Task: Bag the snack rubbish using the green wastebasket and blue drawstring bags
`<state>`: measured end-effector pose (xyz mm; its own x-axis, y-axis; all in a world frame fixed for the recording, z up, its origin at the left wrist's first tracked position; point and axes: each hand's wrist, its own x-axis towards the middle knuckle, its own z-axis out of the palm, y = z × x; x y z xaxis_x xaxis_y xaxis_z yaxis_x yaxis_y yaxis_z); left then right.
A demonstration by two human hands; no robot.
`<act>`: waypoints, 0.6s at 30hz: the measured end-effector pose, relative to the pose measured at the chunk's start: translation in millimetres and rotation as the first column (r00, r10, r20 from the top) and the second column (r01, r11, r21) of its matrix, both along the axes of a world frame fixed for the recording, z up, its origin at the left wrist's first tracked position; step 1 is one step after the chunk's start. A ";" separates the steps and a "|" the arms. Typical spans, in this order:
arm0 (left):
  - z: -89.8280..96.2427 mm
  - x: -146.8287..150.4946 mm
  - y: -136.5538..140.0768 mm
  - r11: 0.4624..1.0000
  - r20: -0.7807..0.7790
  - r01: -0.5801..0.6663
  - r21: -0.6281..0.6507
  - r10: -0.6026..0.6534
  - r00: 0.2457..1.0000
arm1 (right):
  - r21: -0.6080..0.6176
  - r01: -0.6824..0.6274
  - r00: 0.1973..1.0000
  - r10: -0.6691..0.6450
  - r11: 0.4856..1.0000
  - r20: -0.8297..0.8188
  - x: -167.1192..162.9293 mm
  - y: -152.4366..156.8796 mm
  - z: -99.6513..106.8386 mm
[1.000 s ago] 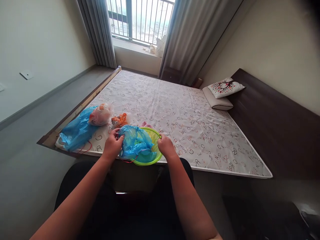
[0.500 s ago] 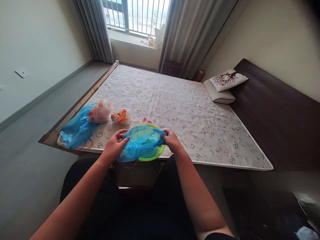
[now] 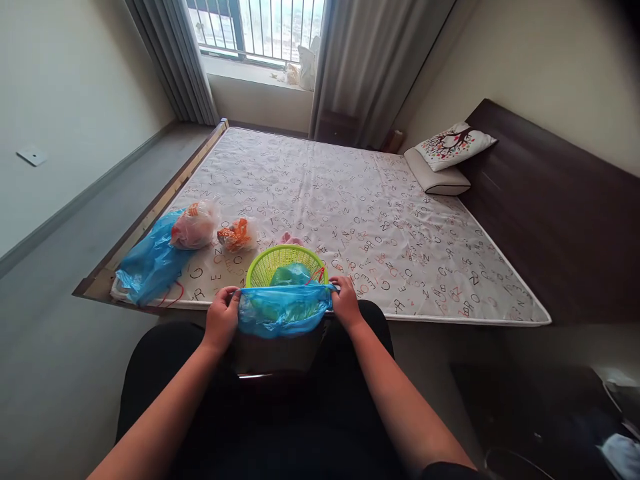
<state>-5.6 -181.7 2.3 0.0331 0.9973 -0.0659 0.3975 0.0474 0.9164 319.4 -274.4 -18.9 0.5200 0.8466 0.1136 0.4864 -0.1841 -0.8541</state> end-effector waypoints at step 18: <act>21.8 -14.9 26.1 0.920 0.145 0.095 -0.380 -0.042 0.989 | -0.300 -0.028 0.987 -0.021 0.954 -0.157 -9.1 -26.0 35.0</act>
